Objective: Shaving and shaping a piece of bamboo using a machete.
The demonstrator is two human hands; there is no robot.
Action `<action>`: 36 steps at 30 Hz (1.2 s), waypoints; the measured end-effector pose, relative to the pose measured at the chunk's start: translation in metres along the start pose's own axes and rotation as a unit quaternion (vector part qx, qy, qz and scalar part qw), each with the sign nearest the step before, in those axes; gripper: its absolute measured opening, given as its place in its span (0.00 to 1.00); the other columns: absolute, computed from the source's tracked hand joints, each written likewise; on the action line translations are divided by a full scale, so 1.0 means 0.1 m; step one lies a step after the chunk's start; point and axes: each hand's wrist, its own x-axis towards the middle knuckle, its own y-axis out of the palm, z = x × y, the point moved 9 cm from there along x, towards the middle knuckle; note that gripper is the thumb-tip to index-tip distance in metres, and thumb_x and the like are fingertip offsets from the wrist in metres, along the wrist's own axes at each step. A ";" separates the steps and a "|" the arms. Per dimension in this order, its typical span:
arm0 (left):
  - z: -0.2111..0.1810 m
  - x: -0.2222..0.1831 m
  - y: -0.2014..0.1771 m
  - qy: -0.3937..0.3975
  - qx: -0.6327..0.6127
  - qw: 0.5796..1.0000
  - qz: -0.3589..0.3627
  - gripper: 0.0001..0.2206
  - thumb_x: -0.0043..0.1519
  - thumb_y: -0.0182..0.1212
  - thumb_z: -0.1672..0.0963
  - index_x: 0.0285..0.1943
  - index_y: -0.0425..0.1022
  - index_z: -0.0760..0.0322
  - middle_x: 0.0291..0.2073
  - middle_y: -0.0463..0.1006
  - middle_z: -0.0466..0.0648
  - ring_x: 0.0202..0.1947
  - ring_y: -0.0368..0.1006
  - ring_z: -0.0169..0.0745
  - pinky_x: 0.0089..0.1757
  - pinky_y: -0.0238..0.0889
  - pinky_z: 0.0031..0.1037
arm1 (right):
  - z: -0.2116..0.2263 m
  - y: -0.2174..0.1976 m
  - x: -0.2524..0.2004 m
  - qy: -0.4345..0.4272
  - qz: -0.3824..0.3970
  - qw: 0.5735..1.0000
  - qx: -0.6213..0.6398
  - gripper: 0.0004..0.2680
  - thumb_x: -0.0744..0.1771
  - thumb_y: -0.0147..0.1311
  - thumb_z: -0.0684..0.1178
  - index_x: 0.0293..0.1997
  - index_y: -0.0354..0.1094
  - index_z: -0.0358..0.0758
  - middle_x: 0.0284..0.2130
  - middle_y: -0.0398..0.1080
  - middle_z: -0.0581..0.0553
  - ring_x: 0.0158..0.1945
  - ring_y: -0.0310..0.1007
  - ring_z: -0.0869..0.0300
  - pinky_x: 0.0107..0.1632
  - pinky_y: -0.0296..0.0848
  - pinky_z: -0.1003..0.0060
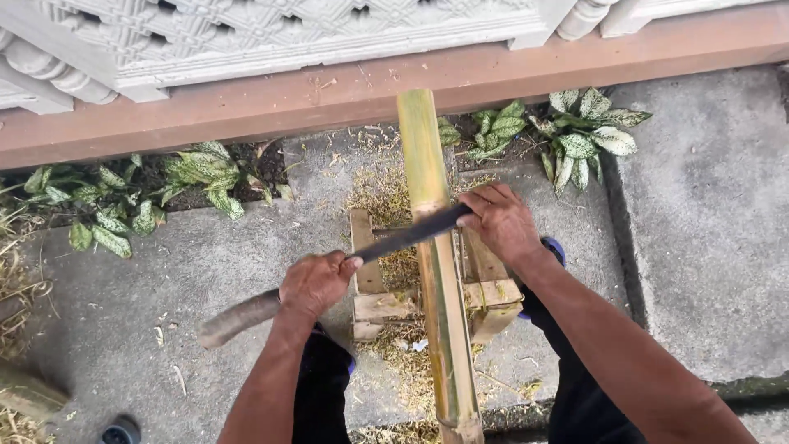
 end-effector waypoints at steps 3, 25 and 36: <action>-0.08 -0.71 0.50 -0.052 -0.016 0.982 0.182 0.29 0.70 0.25 0.41 0.48 0.72 0.57 0.17 0.64 0.43 0.16 0.60 0.33 0.18 0.61 0.29 | 0.21 -0.07 -0.73 0.043 0.056 0.995 0.074 0.13 0.64 0.62 0.53 0.51 0.77 0.44 0.43 0.78 0.48 0.48 0.74 0.55 0.54 0.75 0.55; -0.62 0.11 0.02 0.058 0.076 0.985 -0.146 0.07 0.59 0.63 0.54 0.34 0.77 0.61 0.24 0.76 0.48 0.25 0.73 0.41 0.35 0.70 0.39 | -0.21 0.03 -0.69 -0.032 0.003 0.999 0.002 0.12 0.62 0.53 0.39 0.49 0.67 0.33 0.52 0.73 0.37 0.49 0.75 0.50 0.52 0.73 0.53; -0.45 0.70 0.30 0.031 0.065 0.997 0.014 0.11 0.65 0.51 0.53 0.36 0.77 0.58 0.19 0.74 0.47 0.18 0.71 0.34 0.29 0.72 0.36 | -0.46 0.38 -0.48 0.006 0.067 0.992 -0.111 0.19 0.61 0.54 0.41 0.60 0.69 0.45 0.50 0.76 0.45 0.44 0.76 0.56 0.48 0.73 0.55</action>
